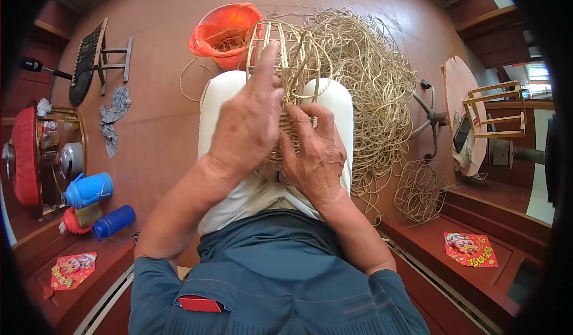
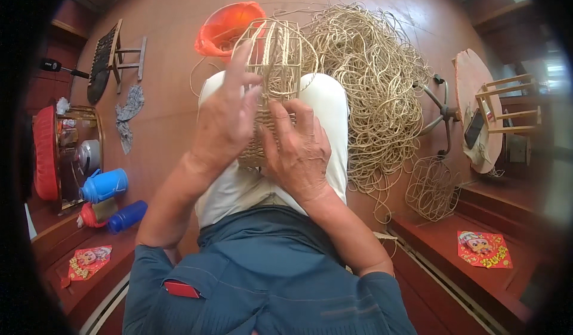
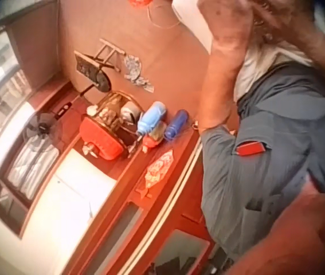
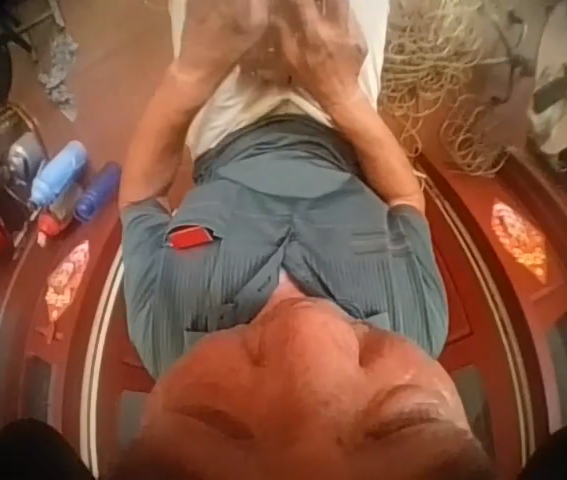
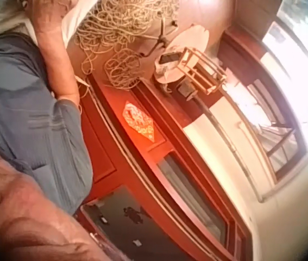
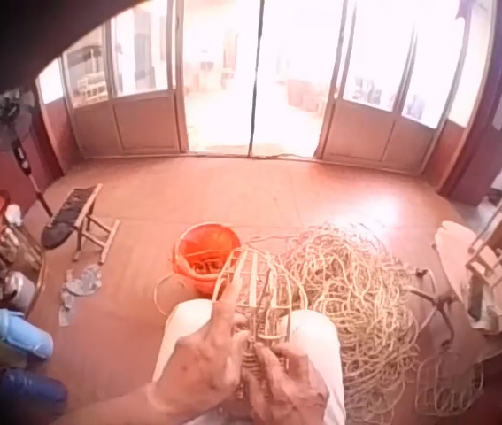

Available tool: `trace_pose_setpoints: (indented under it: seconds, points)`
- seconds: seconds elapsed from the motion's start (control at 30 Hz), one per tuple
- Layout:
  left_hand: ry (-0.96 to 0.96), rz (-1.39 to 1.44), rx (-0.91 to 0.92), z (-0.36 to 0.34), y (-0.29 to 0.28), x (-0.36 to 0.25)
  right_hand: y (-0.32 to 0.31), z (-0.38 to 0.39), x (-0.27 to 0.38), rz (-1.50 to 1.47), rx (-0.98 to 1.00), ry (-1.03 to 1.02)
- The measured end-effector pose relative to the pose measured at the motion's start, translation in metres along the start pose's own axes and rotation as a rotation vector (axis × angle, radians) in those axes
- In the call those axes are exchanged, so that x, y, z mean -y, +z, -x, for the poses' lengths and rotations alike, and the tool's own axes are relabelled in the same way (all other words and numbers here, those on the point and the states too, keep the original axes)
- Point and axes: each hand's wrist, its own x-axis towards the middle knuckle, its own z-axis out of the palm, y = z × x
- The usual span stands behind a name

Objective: Weaving a basket using dried plant fibers.

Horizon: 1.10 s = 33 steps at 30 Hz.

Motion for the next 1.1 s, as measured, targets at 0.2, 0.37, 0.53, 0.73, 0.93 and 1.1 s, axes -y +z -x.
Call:
trace_pose_setpoints:
  seconds: [0.2,0.37,0.53,0.73,0.93,1.1]
  points:
    - [-0.200,0.022,0.150,-0.010,0.016,-0.010,0.003,0.002,0.000,-0.002,-0.019,0.017]
    - [-0.122,-0.031,0.072,-0.003,0.022,0.000,0.004,0.003,0.000,-0.007,-0.027,0.022]
    - [-0.161,0.049,-0.008,0.006,0.014,-0.004,0.005,0.001,-0.001,-0.019,-0.039,0.010]
    - [-0.199,0.032,-0.099,0.022,0.009,-0.001,0.008,0.003,0.000,-0.069,-0.114,0.026]
    - [-0.205,-0.264,-0.190,0.037,-0.033,0.029,0.022,-0.006,0.005,-0.121,-0.102,-0.142]
    - [-0.303,-0.264,-0.202,0.020,-0.063,0.038,0.029,-0.008,0.008,-0.032,-0.034,-0.209]
